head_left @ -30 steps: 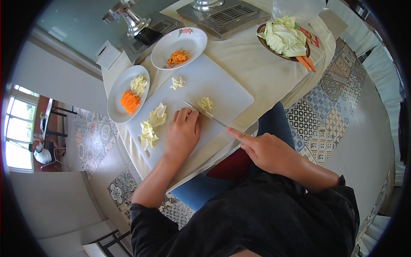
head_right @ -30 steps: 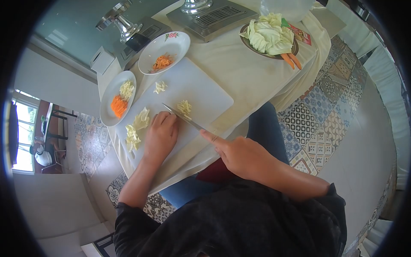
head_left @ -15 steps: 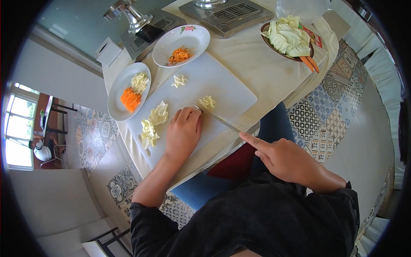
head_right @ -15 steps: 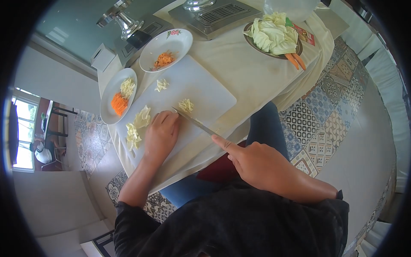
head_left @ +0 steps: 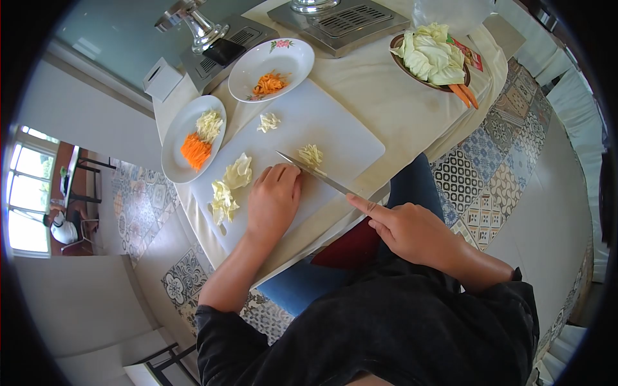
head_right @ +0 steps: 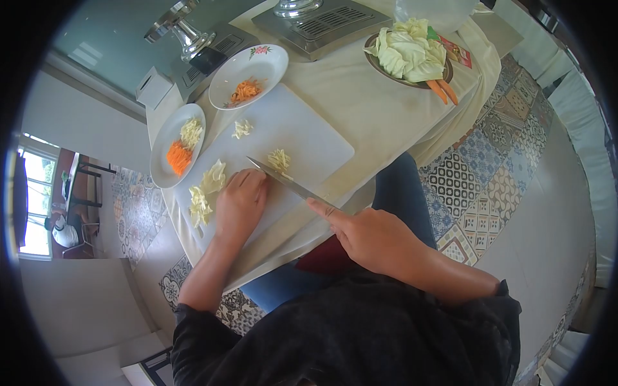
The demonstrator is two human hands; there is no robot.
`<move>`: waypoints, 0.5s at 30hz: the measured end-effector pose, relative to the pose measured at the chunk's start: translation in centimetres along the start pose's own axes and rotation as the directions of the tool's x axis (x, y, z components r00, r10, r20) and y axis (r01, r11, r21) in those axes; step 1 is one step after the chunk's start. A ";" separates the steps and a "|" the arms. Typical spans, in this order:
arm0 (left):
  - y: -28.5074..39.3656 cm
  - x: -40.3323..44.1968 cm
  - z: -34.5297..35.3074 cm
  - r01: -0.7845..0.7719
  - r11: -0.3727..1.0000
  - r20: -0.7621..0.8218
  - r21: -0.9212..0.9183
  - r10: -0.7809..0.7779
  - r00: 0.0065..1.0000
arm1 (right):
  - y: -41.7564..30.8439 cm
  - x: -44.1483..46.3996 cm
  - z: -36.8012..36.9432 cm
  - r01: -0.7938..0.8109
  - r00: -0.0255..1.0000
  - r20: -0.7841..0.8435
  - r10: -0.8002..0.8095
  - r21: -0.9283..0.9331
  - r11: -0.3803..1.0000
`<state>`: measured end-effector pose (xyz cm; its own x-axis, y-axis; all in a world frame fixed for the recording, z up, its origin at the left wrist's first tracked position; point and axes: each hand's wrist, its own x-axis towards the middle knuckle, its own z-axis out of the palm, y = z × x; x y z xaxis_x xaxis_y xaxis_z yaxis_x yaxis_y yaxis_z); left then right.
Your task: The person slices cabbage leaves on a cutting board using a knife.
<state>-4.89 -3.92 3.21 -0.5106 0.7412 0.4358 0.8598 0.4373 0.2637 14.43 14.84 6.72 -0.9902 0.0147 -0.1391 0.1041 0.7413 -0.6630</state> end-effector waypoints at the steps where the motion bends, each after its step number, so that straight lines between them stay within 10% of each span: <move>1: 0.0 0.0 0.0 0.004 1.000 0.002 0.000 -0.004 1.000 | -0.1 0.0 -0.1 0.000 1.000 0.002 0.000 -0.002 1.000; 15: -0.3 0.2 0.4 -0.054 0.997 -0.012 -0.063 0.054 0.998 | -0.1 1.1 -0.3 -0.008 1.000 -0.009 0.009 0.113 0.994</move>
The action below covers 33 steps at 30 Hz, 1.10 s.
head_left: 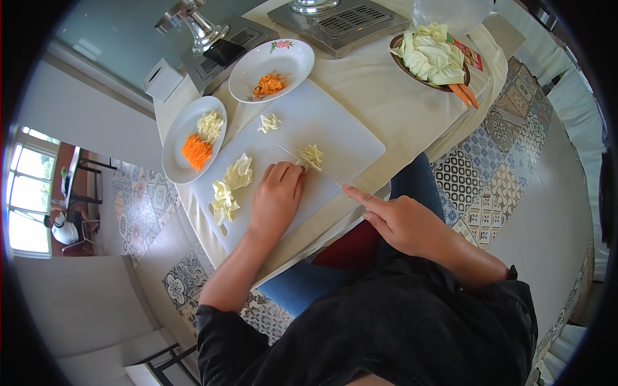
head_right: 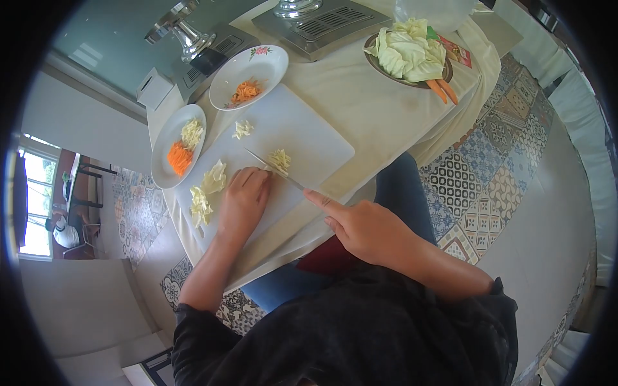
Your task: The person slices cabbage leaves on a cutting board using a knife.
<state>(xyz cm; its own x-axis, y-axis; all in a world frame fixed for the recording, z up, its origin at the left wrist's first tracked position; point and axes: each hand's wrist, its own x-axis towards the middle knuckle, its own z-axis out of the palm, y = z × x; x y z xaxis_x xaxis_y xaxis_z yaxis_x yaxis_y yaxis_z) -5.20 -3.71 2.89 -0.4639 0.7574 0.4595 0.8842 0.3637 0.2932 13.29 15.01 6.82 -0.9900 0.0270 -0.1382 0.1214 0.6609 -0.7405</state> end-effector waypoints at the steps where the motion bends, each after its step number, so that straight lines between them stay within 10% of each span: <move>1: 0.0 0.0 0.0 -0.007 1.000 -0.004 0.001 0.007 1.000 | 0.0 0.1 0.1 -0.003 1.000 -0.003 0.003 -0.011 1.000; 33: 0.0 0.0 0.1 0.000 1.000 -0.016 0.005 0.000 1.000 | -0.9 0.4 -1.2 -0.080 0.990 0.119 0.077 0.017 0.997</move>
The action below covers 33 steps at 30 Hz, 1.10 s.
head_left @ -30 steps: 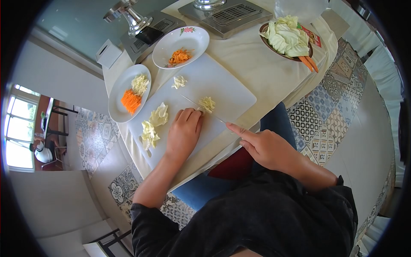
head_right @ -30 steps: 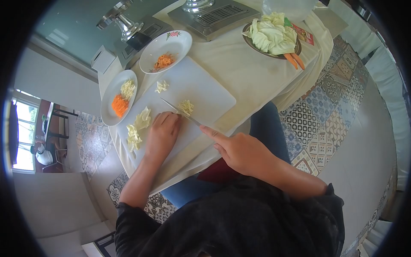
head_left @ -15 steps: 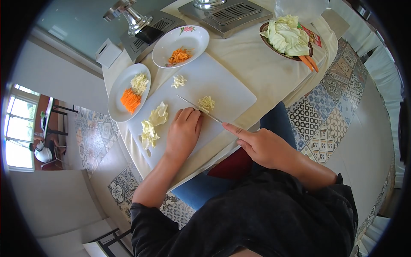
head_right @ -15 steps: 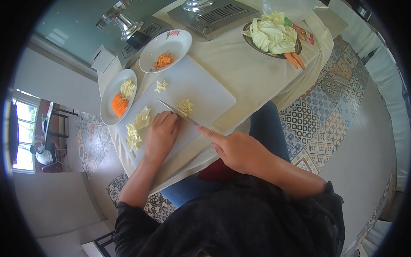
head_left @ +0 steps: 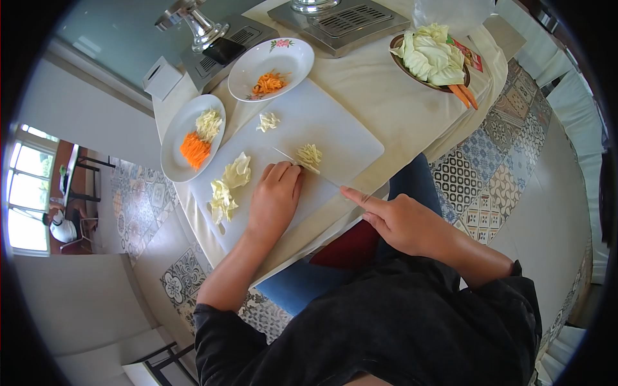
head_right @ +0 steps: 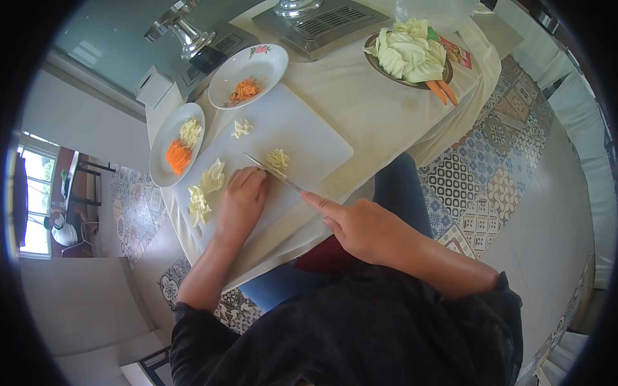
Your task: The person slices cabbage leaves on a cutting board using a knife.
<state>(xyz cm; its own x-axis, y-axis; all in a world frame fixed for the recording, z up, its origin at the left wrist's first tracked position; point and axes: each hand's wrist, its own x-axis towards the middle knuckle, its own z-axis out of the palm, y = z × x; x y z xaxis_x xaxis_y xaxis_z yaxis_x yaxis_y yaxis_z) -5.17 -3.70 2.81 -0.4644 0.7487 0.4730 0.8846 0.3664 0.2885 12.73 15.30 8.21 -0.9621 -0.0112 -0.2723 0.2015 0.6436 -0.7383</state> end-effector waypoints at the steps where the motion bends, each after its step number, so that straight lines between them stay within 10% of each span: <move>1: 0.1 0.0 0.0 -0.003 1.000 0.003 0.006 0.003 1.000 | 0.4 0.3 0.5 0.034 0.999 -0.038 -0.035 -0.015 0.999; 13: -0.3 -0.3 -0.2 0.022 1.000 0.026 -0.011 -0.021 0.999 | 1.2 1.2 1.6 0.118 0.973 -0.157 -0.166 -0.276 0.954; 16: 0.4 -0.3 -0.6 0.255 0.967 0.141 -0.022 -0.250 0.958 | 1.5 0.7 1.5 0.108 0.968 -0.180 -0.175 -0.331 0.938; 19: 0.5 0.0 -0.4 0.064 0.997 0.074 0.043 -0.067 0.995 | 1.9 0.6 1.6 0.094 0.963 -0.205 -0.177 -0.362 0.927; 33: 1.0 0.0 -0.3 0.102 0.989 0.068 0.106 -0.110 0.992 | 2.5 0.3 1.7 0.122 0.950 -0.222 -0.219 -0.384 0.915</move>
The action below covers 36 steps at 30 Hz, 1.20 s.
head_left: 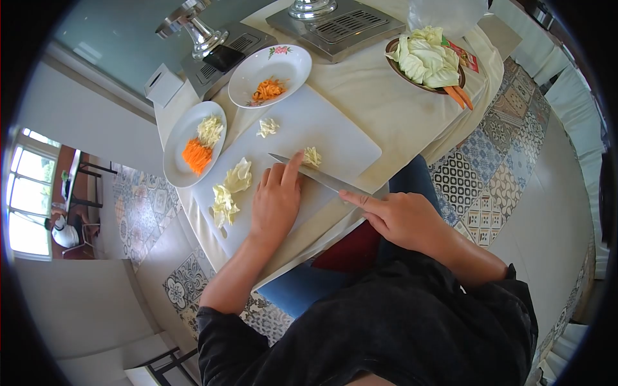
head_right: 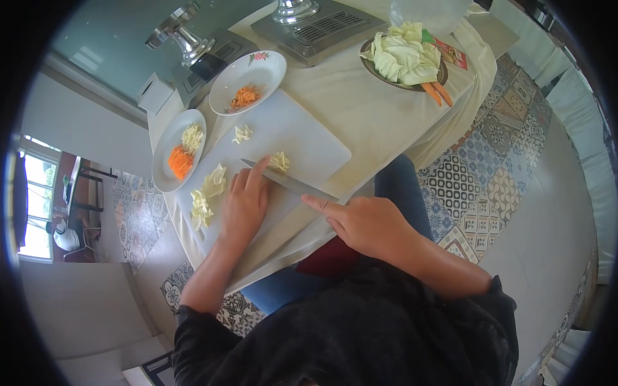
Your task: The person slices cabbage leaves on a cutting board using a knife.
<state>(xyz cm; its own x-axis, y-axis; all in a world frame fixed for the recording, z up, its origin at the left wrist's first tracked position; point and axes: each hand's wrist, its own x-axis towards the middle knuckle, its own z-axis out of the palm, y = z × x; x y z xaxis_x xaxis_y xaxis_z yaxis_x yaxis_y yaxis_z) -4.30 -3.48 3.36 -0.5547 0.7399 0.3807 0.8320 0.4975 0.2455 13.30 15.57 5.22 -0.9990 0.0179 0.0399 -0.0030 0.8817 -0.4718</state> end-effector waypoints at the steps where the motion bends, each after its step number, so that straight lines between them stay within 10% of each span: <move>1: 0.1 0.1 0.0 0.025 0.999 -0.017 -0.035 -0.026 1.000 | 0.0 0.0 -0.1 -0.007 1.000 0.018 0.006 0.015 1.000; 36: -0.8 -0.1 -0.2 -0.013 0.989 -0.005 -0.146 0.012 1.000 | -2.0 0.1 -1.4 -0.137 0.972 0.230 0.052 0.369 0.919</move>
<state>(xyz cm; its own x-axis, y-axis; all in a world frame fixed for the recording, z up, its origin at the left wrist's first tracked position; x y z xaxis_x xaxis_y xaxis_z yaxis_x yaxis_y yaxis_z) -4.87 -4.02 3.28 -0.5442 0.7439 0.3879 0.8314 0.4165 0.3679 13.31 14.49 7.45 -0.9810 -0.0450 -0.1887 0.1179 0.6342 -0.7642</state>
